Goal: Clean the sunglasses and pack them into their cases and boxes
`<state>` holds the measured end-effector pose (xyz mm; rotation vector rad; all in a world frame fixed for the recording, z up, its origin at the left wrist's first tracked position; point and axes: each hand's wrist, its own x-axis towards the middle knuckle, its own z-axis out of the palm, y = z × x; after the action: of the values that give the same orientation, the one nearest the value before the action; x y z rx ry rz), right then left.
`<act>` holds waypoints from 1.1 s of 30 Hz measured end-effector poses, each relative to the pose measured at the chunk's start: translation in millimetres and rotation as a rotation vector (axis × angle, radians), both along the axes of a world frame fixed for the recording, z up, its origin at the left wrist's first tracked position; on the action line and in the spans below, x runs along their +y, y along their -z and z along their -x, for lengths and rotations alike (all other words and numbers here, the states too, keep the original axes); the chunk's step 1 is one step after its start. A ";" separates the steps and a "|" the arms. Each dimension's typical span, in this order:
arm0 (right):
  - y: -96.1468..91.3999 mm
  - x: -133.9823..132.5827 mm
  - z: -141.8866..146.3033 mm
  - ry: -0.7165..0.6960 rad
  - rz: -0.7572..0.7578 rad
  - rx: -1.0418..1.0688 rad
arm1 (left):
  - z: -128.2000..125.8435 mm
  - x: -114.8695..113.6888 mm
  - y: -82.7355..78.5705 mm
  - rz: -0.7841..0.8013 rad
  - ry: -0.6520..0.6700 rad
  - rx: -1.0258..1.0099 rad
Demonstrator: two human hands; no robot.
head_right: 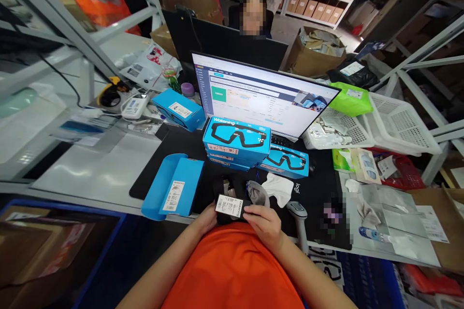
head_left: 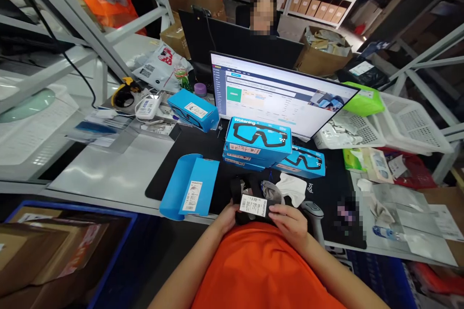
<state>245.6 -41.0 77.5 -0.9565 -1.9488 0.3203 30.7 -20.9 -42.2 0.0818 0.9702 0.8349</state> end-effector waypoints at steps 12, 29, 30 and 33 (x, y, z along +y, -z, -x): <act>-12.3 2.1 5.9 -0.057 0.124 0.126 | 3.0 0.6 -16.8 -0.015 -0.031 -0.002; 31.4 7.0 9.9 0.002 0.127 -0.385 | -1.4 3.1 -16.8 0.064 -0.111 -0.068; 36.2 9.8 13.3 -0.025 0.145 -0.415 | -3.0 3.9 -16.8 0.062 -0.116 -0.077; 46.7 15.9 22.8 -0.072 0.172 -0.449 | -6.8 5.5 -15.1 0.058 -0.135 -0.089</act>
<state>222.8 -25.2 30.8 -1.1454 -2.3973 0.3401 37.5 -15.4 -27.1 -0.0707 0.9229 0.9262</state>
